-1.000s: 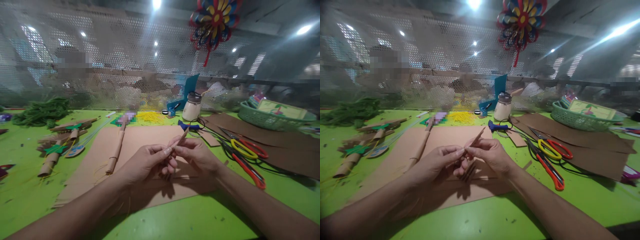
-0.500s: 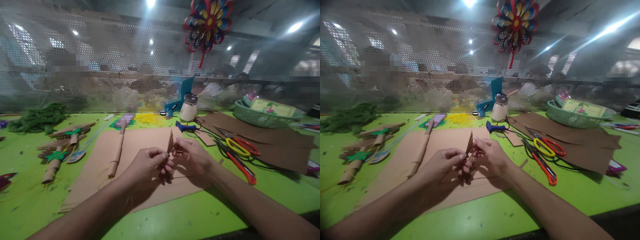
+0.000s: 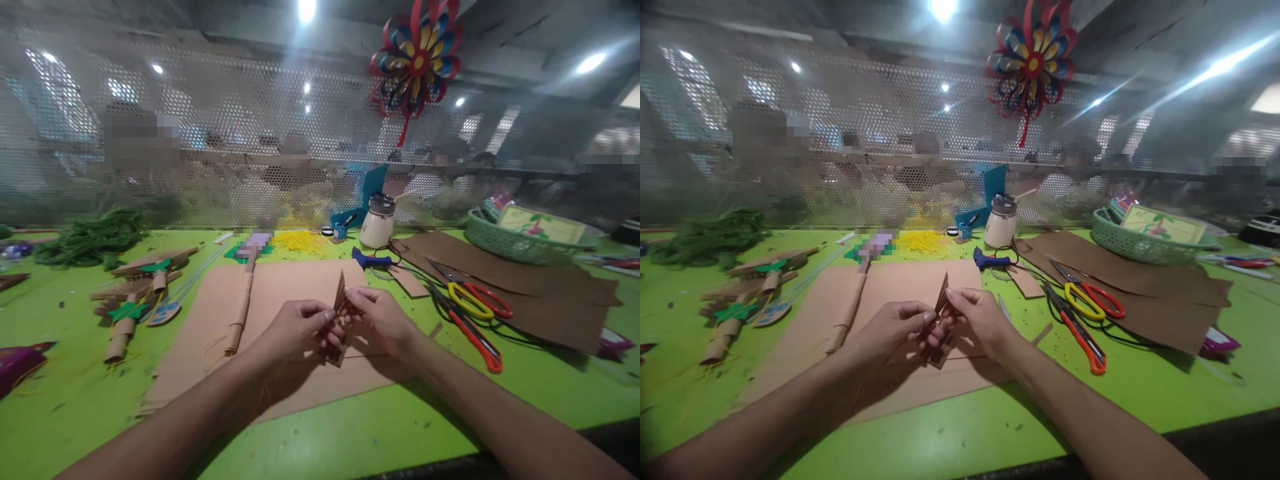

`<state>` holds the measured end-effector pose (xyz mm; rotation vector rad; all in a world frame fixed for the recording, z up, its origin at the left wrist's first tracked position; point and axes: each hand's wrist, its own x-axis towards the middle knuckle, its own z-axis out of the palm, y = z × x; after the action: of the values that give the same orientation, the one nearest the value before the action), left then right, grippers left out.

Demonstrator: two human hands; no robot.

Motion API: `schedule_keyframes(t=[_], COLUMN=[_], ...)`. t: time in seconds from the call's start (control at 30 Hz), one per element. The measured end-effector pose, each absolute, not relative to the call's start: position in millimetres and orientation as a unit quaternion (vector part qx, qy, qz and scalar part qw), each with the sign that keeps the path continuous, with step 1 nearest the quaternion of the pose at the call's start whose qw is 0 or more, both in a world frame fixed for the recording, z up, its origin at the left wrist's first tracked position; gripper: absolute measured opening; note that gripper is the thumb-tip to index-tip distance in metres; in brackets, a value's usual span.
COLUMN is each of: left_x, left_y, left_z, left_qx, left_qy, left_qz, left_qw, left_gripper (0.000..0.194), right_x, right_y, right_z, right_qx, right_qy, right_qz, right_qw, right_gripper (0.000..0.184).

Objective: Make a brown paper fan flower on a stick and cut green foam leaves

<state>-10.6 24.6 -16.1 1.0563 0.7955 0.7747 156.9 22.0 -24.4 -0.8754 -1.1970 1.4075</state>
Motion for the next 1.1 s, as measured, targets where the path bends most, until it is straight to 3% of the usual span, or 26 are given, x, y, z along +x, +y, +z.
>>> schedule_keyframes(t=[0.17, 0.43, 0.6, 0.8, 1.1], left_x=[-8.7, -13.6, -14.0, -12.9, -12.3], left_y=[17.7, 20.8, 24.5, 20.9, 25.7], left_z=[-11.2, -15.4, -20.3, -25.1, -24.6], left_qx=[0.448, 0.498, 0.508, 0.451, 0.492], left_qy=[0.341, 0.309, 0.305, 0.331, 0.371], left_qz=[0.353, 0.318, 0.339, 0.396, 0.357], left_qw=[0.747, 0.745, 0.731, 0.728, 0.702], left_gripper=[0.017, 0.021, 0.032, 0.023, 0.021], right_x=[158.1, 161.7, 162.3, 166.4, 165.4], right_y=[22.9, 21.8, 22.9, 30.4, 31.3], right_z=[-21.4, -21.1, -18.8, -19.4, -22.4], right_qx=[-0.361, -0.382, -0.381, -0.385, -0.411], right_qy=[-0.483, -0.517, -0.496, -0.484, -0.493], right_qz=[0.593, 0.568, 0.58, 0.563, 0.536], right_qw=[0.534, 0.514, 0.522, 0.548, 0.549], right_gripper=[0.032, 0.023, 0.023, 0.021, 0.023])
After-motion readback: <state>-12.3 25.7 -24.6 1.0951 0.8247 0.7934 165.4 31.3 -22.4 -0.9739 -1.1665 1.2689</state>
